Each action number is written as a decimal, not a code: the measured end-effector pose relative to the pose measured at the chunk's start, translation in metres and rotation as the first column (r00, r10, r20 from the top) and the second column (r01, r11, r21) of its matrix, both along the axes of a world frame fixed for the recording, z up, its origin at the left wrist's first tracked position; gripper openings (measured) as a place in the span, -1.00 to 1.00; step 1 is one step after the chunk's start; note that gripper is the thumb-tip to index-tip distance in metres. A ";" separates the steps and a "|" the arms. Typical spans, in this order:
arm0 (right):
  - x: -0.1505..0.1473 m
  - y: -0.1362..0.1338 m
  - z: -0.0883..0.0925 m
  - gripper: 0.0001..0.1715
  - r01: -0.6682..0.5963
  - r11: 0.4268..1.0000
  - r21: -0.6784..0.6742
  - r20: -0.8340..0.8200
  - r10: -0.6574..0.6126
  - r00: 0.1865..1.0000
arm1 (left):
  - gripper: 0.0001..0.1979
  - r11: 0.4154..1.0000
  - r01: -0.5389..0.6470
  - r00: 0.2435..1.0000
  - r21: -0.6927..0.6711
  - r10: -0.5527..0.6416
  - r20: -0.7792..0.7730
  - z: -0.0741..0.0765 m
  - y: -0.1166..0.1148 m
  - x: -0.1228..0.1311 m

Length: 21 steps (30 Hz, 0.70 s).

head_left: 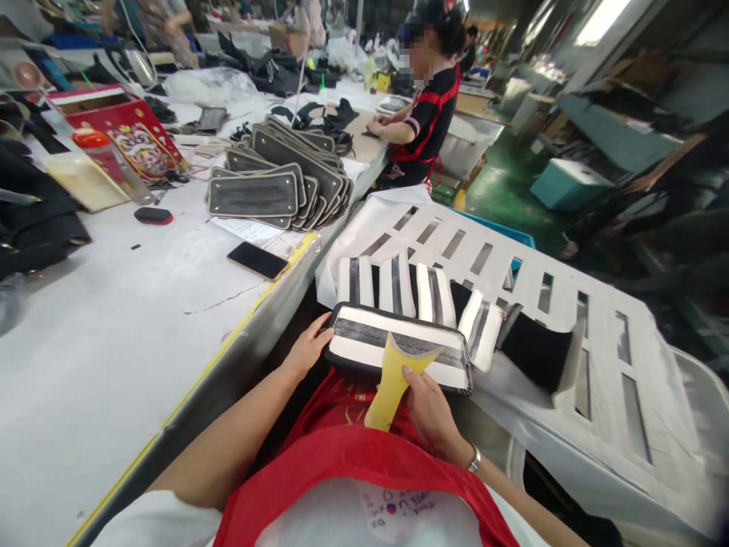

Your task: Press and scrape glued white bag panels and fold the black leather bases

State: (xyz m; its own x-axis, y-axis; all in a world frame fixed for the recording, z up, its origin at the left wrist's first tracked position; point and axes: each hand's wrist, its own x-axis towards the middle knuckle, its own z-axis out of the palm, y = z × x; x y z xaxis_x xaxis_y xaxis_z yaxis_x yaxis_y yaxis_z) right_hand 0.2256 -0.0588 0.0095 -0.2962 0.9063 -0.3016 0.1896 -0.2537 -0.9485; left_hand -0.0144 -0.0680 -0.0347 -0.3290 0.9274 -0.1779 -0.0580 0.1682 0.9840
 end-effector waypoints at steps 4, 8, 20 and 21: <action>-0.010 0.002 0.007 -0.55 0.008 0.999 -0.041 -0.059 -0.010 0.998 | -0.49 0.997 0.075 0.939 -0.008 -0.073 -0.336 0.004 0.000 -0.002; -0.027 0.004 0.016 -0.66 -0.035 0.994 -0.103 -0.154 0.019 0.988 | -0.47 0.997 0.068 0.944 -0.037 -0.077 -0.322 0.005 -0.005 0.000; -0.042 0.036 0.036 -0.63 0.016 0.903 -0.430 -0.390 -0.201 0.899 | -0.56 0.996 0.052 0.990 -0.077 -0.062 -0.125 -0.001 0.047 -0.004; -0.041 0.045 0.040 -0.63 0.029 0.908 -0.419 -0.396 -0.211 0.894 | -0.58 0.996 0.053 0.988 -0.074 -0.063 -0.141 -0.001 0.048 -0.004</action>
State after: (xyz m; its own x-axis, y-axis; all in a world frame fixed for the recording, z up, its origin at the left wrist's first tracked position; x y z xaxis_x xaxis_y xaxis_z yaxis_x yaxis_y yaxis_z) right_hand 0.1844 -0.0141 0.0493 -0.3738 0.7753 -0.5091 -0.2621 -0.6148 -0.7439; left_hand -0.0185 -0.0196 -0.0356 -0.3019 0.9326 -0.1978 0.0948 0.2358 0.9672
